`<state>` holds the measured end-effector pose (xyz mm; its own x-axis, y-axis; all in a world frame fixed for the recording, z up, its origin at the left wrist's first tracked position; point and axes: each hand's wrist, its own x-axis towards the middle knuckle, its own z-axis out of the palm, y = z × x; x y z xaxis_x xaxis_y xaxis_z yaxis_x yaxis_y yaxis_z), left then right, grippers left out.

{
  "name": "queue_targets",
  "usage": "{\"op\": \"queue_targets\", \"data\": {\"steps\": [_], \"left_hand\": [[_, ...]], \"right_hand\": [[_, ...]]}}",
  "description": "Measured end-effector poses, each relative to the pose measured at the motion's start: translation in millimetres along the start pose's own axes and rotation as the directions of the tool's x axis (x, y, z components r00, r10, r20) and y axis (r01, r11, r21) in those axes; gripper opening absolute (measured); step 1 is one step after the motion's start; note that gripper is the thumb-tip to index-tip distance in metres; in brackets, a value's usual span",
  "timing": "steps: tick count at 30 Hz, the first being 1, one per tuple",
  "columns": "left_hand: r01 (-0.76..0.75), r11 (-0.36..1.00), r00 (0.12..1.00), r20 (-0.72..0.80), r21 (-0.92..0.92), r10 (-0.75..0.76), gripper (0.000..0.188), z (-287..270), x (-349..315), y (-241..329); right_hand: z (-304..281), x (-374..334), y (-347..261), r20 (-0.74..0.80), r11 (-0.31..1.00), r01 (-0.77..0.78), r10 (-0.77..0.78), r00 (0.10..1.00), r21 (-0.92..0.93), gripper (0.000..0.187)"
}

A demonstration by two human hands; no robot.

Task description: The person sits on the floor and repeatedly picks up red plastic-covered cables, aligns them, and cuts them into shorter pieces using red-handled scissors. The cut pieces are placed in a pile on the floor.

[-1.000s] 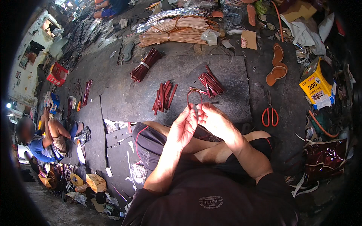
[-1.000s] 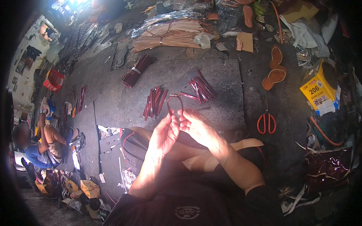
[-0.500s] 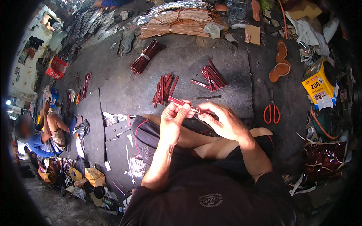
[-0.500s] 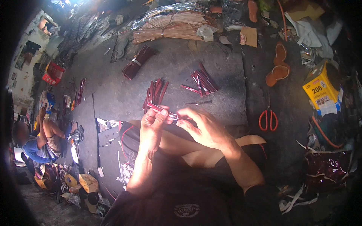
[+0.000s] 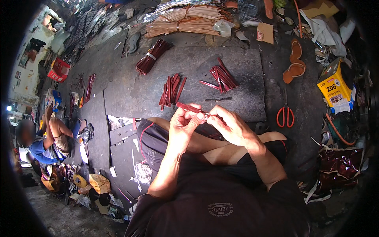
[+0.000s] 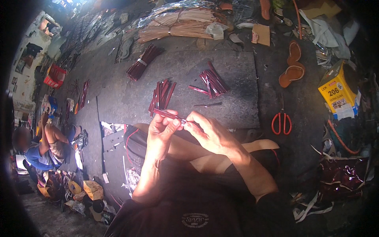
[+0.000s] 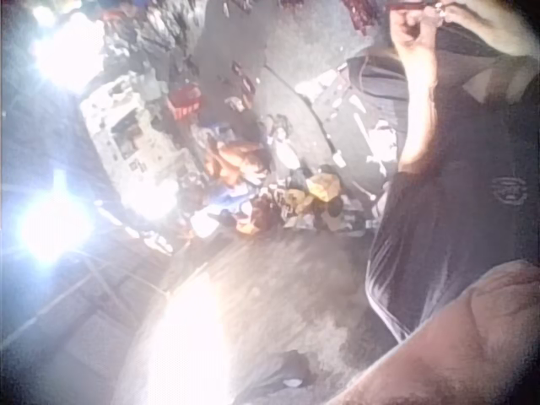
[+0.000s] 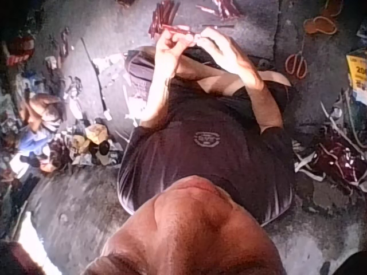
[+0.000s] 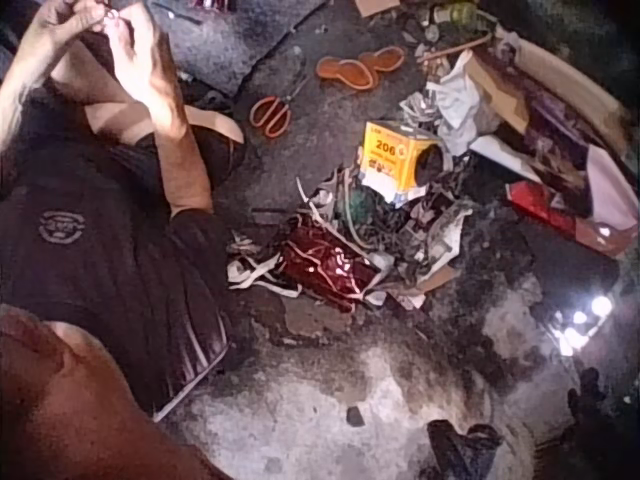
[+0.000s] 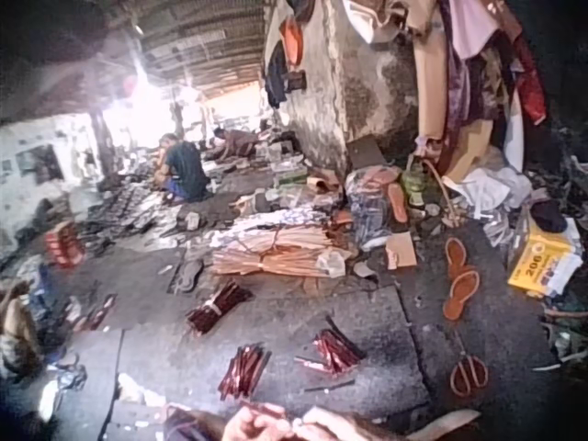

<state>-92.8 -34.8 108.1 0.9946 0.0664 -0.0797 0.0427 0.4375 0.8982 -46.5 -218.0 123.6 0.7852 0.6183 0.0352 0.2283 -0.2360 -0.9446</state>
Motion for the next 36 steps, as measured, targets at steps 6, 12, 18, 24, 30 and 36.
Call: {"op": "queue_targets", "data": {"steps": [6, 12, 18, 24, 30, 36], "left_hand": [[-0.025, 0.995, 0.999, -0.039, 0.096, 0.028, 0.029, -1.0, -4.3, 4.2], [-0.136, 0.961, 0.988, -0.039, 0.241, 0.15, 0.033, 2.5, -3.4, 6.5], [-0.045, 0.991, 0.996, -0.069, 0.127, 0.054, 0.04, -3.7, 2.2, 3.2], [-0.074, 0.949, 0.994, -0.057, 0.305, 0.096, 0.044, 2.6, 0.8, -3.7], [0.125, 0.992, 0.977, -0.174, -0.015, -0.126, 0.022, -7.1, 5.6, -2.7], [0.057, 0.998, 0.973, -0.225, 0.012, -0.053, 0.022, 4.8, 3.8, 3.6]], "right_hand": [[11.2, 2.5, 3.3, -0.045, 1.0, 0.01, -0.011, 0.999, -0.022, 0.019], [15.3, 3.2, 10.7, -0.07, 0.999, 0.039, -0.04, 0.997, -0.016, 0.018], [21.5, 6.3, 12.6, -0.214, 0.99, 0.081, -0.055, 0.975, 0.116, 0.013], [22.5, 2.8, 13.5, -0.225, 0.979, 0.059, -0.102, 0.969, -0.193, 0.006], [15.8, 10.7, 24.3, -0.164, 0.992, 0.042, -0.022, 0.986, 0.118, 0.015], [19.4, 10.7, -0.4, -0.366, 0.915, 0.261, -0.367, 0.855, -0.307, 0.027]]}}
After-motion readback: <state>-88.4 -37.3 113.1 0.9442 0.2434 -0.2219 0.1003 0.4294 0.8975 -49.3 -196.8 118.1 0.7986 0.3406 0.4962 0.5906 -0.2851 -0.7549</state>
